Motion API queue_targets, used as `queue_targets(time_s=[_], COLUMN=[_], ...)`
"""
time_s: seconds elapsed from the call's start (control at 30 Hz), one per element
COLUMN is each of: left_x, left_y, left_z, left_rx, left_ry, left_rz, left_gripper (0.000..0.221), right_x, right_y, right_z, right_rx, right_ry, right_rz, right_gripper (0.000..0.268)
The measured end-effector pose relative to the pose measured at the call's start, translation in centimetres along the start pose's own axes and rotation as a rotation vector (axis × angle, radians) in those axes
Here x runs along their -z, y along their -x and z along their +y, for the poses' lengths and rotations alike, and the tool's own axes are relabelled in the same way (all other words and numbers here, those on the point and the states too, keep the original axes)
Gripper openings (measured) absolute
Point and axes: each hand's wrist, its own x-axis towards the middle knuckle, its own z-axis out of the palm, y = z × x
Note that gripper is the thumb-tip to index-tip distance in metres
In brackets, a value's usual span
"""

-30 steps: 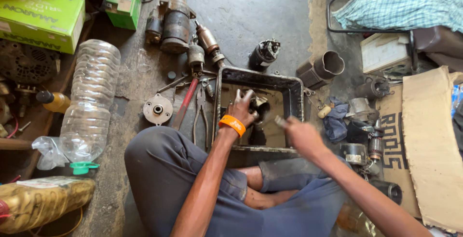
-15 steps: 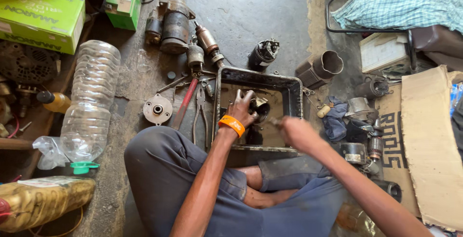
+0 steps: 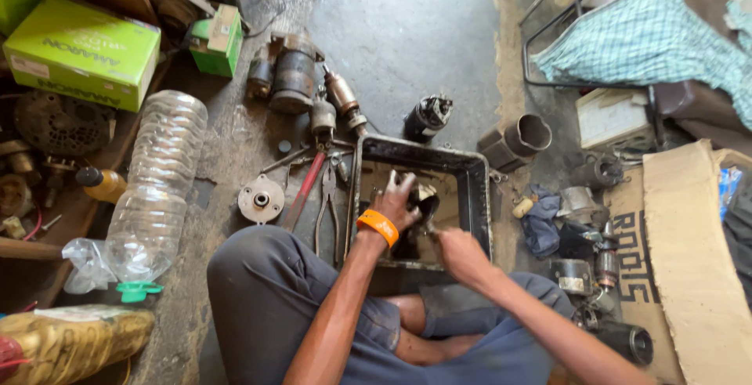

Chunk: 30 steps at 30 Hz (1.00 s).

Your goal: The person scrubs a metal engine piston with a brush inside a tray of dark liquid, rotating the part to clean multiple surfaces. The person then pours a yellow liquid from a plastic bottle onto the piston to rinse it.

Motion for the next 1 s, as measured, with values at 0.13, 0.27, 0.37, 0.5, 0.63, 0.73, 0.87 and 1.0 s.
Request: queue_targets(time_s=[0.13, 0.27, 0.37, 0.5, 0.63, 0.73, 0.87, 1.0], left_x=[0.8, 0.7, 1.1, 0.7, 0.8, 0.6, 0.6, 0.8], left_y=[0.3, 0.3, -0.3, 0.6, 0.2, 0.7, 0.2, 0.7], left_z=[0.3, 0.5, 0.7, 0.5, 0.4, 0.3, 0.6, 0.6], left_rx=[-0.029, -0.020, -0.021, -0.010, -0.021, -0.017, -0.048, -0.009], left_ry=[0.039, 0.003, 0.001, 0.017, -0.010, 0.020, 0.008, -0.005], left_rz=[-0.020, -0.016, -0.030, 0.018, -0.031, 0.003, 0.007, -0.006], left_gripper=[0.071, 0.071, 0.073, 0.075, 0.066, 0.067, 0.069, 0.066], right_x=[-0.9, -1.2, -0.3, -0.7, -0.9, -1.7, -0.8, 0.4], right_y=[-0.2, 0.3, -0.3, 0.7, 0.2, 0.6, 0.6, 0.7], right_z=[0.5, -0.3, -1.3, -2.3, -1.8, -2.4, -3.0, -2.2], right_rx=[-0.077, -0.048, -0.076, -0.178, -0.135, -0.156, -0.358, -0.297], right_ry=[-0.104, -0.083, -0.427, -0.224, -0.327, -0.336, -0.579, -0.491], right_rz=[0.096, 0.085, -0.005, 0.157, 0.109, 0.143, 0.024, -0.071], right_gripper=[0.014, 0.016, 0.021, 0.021, 0.030, 0.025, 0.030, 0.028])
